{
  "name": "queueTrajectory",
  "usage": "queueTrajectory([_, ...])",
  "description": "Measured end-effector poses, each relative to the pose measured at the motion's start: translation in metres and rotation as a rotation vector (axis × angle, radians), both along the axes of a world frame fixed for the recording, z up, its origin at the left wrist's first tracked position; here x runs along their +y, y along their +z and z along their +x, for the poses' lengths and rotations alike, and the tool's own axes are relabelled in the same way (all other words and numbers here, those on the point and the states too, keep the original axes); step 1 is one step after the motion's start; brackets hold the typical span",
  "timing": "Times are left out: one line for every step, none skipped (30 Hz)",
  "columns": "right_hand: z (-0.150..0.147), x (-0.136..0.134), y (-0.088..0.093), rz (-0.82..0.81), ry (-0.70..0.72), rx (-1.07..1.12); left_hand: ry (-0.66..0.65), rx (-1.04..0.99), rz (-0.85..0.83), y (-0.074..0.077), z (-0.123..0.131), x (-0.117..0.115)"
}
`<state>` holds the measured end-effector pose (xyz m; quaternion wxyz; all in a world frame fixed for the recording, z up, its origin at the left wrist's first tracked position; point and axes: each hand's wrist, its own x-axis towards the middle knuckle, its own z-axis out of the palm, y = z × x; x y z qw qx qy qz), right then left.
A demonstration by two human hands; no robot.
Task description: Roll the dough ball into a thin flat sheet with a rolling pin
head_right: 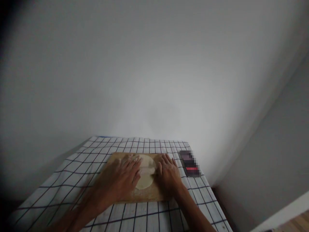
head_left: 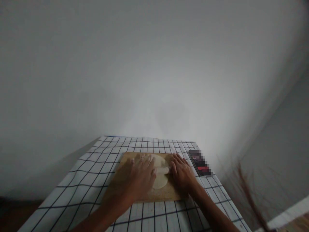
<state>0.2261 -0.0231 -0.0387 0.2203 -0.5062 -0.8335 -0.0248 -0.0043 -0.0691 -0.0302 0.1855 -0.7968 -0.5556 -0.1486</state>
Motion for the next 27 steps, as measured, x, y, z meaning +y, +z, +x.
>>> queueTrajectory([0.001, -0.019, -0.003, 0.019, -0.033, -0.001, -0.047, 0.014, 0.027, -0.004, -0.003, -0.011])
queueTrajectory([0.002, -0.038, -0.006, 0.040, -0.050, -0.010, -0.101, 0.033, 0.057, -0.007, -0.006, -0.021])
queueTrajectory([0.003, -0.055, -0.009, 0.051, -0.049, -0.027, -0.150, 0.054, 0.090, -0.010, -0.010, -0.031])
queueTrajectory([0.003, -0.069, -0.011, 0.057, -0.050, -0.042, -0.188, 0.073, 0.117, -0.011, -0.014, -0.041])
queueTrajectory([0.003, -0.079, -0.012, 0.063, -0.069, -0.041, -0.212, 0.085, 0.143, -0.012, -0.018, -0.049])
queueTrajectory([0.003, -0.085, -0.013, 0.057, -0.074, -0.043, -0.226, 0.094, 0.164, -0.012, -0.021, -0.055])
queueTrajectory([0.003, -0.087, -0.012, 0.045, -0.078, -0.040, -0.236, 0.103, 0.175, -0.010, -0.024, -0.058])
queueTrajectory([0.003, -0.083, -0.011, 0.031, -0.078, -0.036, -0.247, 0.112, 0.180, -0.008, -0.025, -0.059])
queueTrajectory([0.002, -0.074, -0.009, 0.013, -0.071, -0.033, -0.257, 0.115, 0.184, -0.006, -0.026, -0.057])
queueTrajectory([0.001, -0.062, -0.007, -0.003, -0.064, -0.029, -0.266, 0.115, 0.177, -0.004, -0.026, -0.052])
queueTrajectory([0.000, -0.046, -0.003, -0.011, -0.057, -0.025, -0.263, 0.108, 0.165, -0.002, -0.025, -0.044])
queueTrajectory([-0.002, -0.029, 0.000, -0.022, -0.049, -0.021, -0.247, 0.096, 0.142, 0.000, -0.024, -0.034])
queueTrajectory([-0.005, -0.009, 0.004, -0.036, -0.045, -0.017, -0.217, 0.076, 0.115, 0.001, -0.023, -0.021])
queueTrajectory([-0.009, 0.010, 0.009, -0.046, -0.046, -0.016, -0.178, 0.050, 0.086, 0.002, -0.023, -0.007])
queueTrajectory([-0.014, 0.030, 0.014, -0.070, -0.026, -0.035, -0.125, 0.017, 0.059, 0.003, -0.024, 0.007])
queueTrajectory([-0.021, 0.049, 0.019, -0.085, -0.009, -0.055, -0.072, -0.013, 0.035, 0.004, -0.025, 0.023])
queueTrajectory([-0.028, 0.067, 0.025, -0.079, -0.003, -0.062, -0.030, -0.035, 0.020, 0.005, -0.027, 0.037])
queueTrajectory([-0.036, 0.084, 0.030, -0.076, 0.006, -0.070, -0.001, -0.044, 0.007, 0.006, -0.030, 0.051])
queueTrajectory([-0.044, 0.100, 0.035, -0.077, 0.021, -0.082, 0.020, -0.045, -0.001, 0.008, -0.034, 0.063])
queueTrajectory([-0.051, 0.114, 0.039, -0.079, 0.044, -0.094, 0.031, -0.035, -0.011, 0.009, -0.037, 0.072])
queueTrajectory([-0.057, 0.126, 0.042, -0.087, 0.076, -0.109, 0.037, -0.022, -0.021, 0.010, -0.039, 0.079])
queueTrajectory([-0.061, 0.135, 0.044, -0.097, 0.110, -0.123, 0.044, -0.013, -0.029, 0.011, -0.041, 0.084])
queueTrajectory([-0.064, 0.142, 0.044, -0.105, 0.146, -0.136, 0.058, -0.013, -0.033, 0.012, -0.041, 0.086])
queueTrajectory([-0.064, 0.146, 0.042, -0.112, 0.181, -0.147, 0.070, -0.012, -0.041, 0.014, -0.039, 0.084])
queueTrajectory([-0.062, 0.146, 0.038, -0.115, 0.213, -0.156, 0.078, -0.012, -0.050, 0.015, -0.037, 0.080])
queueTrajectory([-0.057, 0.143, 0.033, -0.116, 0.242, -0.165, 0.088, -0.015, -0.058, 0.017, -0.033, 0.074])
queueTrajectory([-0.051, 0.137, 0.026, -0.115, 0.265, -0.172, 0.099, -0.021, -0.066, 0.019, -0.028, 0.066])
